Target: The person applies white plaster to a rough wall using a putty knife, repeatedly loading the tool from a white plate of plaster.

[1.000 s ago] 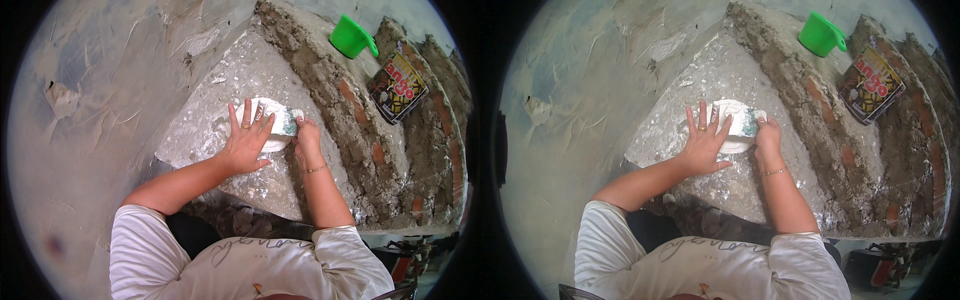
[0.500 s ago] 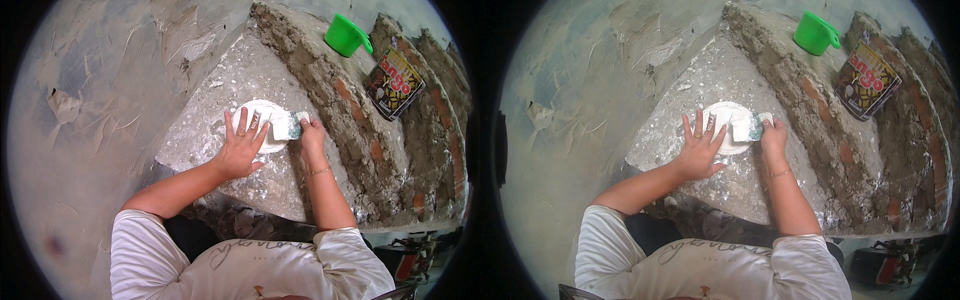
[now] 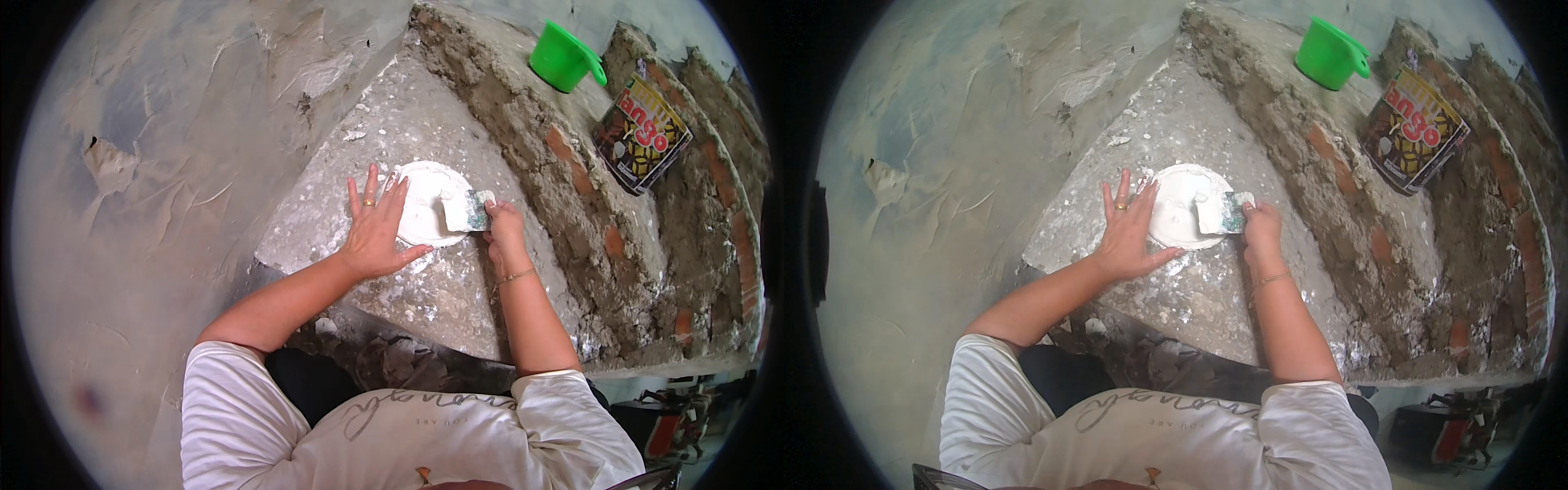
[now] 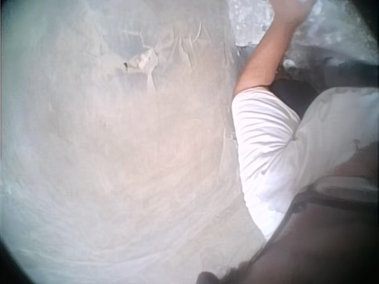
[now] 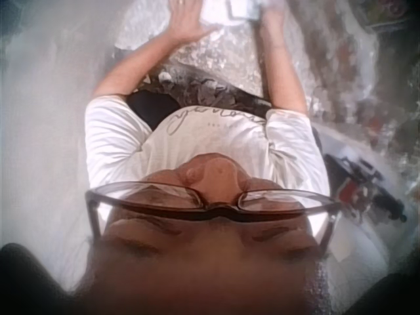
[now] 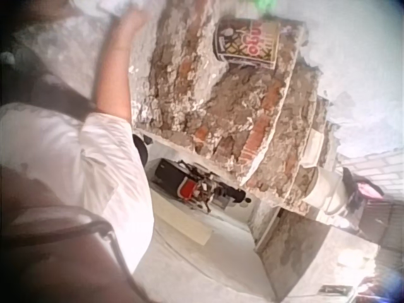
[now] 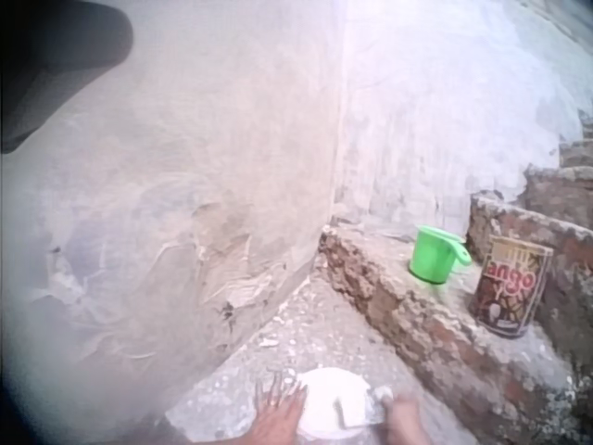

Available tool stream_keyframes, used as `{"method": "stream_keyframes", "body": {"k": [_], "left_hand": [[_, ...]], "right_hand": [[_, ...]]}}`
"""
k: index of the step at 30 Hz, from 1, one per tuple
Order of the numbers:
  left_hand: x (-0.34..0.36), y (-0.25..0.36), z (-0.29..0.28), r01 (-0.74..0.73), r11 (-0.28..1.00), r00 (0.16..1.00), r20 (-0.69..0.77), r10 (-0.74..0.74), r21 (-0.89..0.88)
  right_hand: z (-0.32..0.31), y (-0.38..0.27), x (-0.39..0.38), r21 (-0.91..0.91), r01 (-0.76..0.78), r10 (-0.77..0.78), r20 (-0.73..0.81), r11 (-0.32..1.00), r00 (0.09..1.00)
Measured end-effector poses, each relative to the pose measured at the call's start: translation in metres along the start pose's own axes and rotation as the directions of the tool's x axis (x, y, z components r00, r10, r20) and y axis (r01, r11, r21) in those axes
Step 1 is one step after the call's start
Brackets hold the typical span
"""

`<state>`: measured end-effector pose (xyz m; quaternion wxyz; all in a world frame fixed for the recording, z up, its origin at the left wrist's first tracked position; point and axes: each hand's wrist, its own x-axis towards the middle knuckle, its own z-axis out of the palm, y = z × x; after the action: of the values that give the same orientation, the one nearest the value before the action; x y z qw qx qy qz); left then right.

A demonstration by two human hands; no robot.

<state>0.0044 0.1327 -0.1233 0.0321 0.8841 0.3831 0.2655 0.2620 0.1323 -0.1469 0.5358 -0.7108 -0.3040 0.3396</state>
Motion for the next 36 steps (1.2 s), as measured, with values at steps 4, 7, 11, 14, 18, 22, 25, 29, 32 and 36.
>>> {"method": "stream_keyframes", "body": {"k": [4,7,11,14,18,22,25,29,32,36], "left_hand": [[-0.003,-0.001,-0.003,0.020,0.998,1.000,-0.012,-0.021,-0.052],[-0.006,-0.004,-0.002,0.032,0.998,0.999,-0.033,-0.034,-0.053],[-0.010,-0.011,-0.007,0.028,0.999,0.999,-0.037,-0.029,-0.046],[-0.012,-0.019,-0.011,0.066,0.997,0.997,-0.033,-0.067,-0.039],[-0.019,-0.023,-0.015,0.052,0.998,0.998,-0.021,-0.053,-0.046],[-0.035,-0.024,-0.024,0.076,0.981,0.996,0.051,-0.067,-0.179],[-0.047,-0.029,-0.023,0.080,0.978,0.997,0.031,-0.075,-0.192],[-0.054,-0.034,-0.023,0.071,0.983,0.997,0.001,-0.072,-0.167],[-0.060,-0.039,-0.018,0.052,0.987,0.998,-0.032,-0.058,-0.152],[-0.061,-0.041,-0.018,0.062,0.986,0.997,-0.031,-0.068,-0.158]], "right_hand": [[-0.017,-0.009,-0.011,0.293,-0.298,0.226,0.256,0.909,0.940],[-0.016,-0.019,-0.019,0.448,-0.402,0.223,0.400,0.799,0.889],[-0.014,-0.026,-0.019,0.398,-0.405,0.247,0.390,0.824,0.887],[-0.010,-0.031,-0.019,0.317,-0.366,0.257,0.337,0.875,0.906],[-0.003,-0.033,-0.020,0.260,-0.317,0.246,0.271,0.912,0.931],[-0.005,-0.029,-0.015,0.264,-0.364,0.290,0.280,0.893,0.915],[-0.009,-0.033,-0.013,0.316,-0.414,0.302,0.346,0.854,0.888],[-0.011,-0.033,-0.014,0.340,-0.449,0.319,0.375,0.827,0.871],[-0.011,-0.034,-0.013,0.332,-0.449,0.312,0.391,0.830,0.866],[-0.012,-0.033,-0.011,0.229,-0.334,0.260,0.298,0.914,0.918]]}}
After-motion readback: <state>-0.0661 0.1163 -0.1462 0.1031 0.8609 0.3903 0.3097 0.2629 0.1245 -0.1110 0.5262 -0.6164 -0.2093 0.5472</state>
